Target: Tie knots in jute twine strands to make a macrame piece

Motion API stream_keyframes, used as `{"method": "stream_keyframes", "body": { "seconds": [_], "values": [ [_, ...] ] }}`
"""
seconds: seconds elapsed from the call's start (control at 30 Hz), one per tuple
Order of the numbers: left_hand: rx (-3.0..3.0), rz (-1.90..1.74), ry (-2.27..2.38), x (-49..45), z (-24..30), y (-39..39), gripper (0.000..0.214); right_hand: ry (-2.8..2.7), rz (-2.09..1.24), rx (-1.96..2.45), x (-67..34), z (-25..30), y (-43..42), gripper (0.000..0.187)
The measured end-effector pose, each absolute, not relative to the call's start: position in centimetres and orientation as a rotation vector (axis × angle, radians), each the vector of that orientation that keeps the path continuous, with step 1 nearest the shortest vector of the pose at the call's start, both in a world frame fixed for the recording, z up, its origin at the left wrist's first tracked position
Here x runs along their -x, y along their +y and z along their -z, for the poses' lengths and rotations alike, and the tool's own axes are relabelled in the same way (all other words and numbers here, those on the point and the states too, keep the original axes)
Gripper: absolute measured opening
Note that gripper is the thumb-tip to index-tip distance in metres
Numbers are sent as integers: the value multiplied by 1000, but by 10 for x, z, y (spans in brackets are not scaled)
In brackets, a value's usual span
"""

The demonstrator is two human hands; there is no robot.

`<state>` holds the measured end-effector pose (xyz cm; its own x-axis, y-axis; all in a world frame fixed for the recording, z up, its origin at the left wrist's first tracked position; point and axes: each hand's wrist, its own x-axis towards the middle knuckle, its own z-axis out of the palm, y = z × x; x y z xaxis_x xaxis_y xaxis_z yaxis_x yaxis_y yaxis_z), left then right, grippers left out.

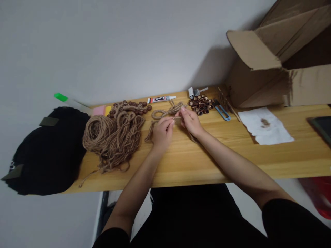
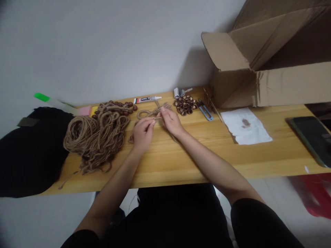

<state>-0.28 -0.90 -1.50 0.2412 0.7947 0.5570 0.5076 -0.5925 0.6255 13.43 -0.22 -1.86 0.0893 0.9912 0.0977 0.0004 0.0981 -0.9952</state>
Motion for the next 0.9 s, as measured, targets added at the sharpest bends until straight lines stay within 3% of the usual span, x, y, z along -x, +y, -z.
{"method": "stream_keyframes", "body": {
  "seconds": [0.33,0.53,0.9],
  "values": [
    [-2060,-1346,1370,11,16,0,18,-1109,-1302,966,-131,13,-2,41],
    [-2004,-1346,1350,13,16,2,18,-1148,-1530,956,-135,12,-2,47],
    [-2100,-1257,1224,7,14,-5,16,-1074,-1318,1128,-133,7,-4,43]
  ]
}}
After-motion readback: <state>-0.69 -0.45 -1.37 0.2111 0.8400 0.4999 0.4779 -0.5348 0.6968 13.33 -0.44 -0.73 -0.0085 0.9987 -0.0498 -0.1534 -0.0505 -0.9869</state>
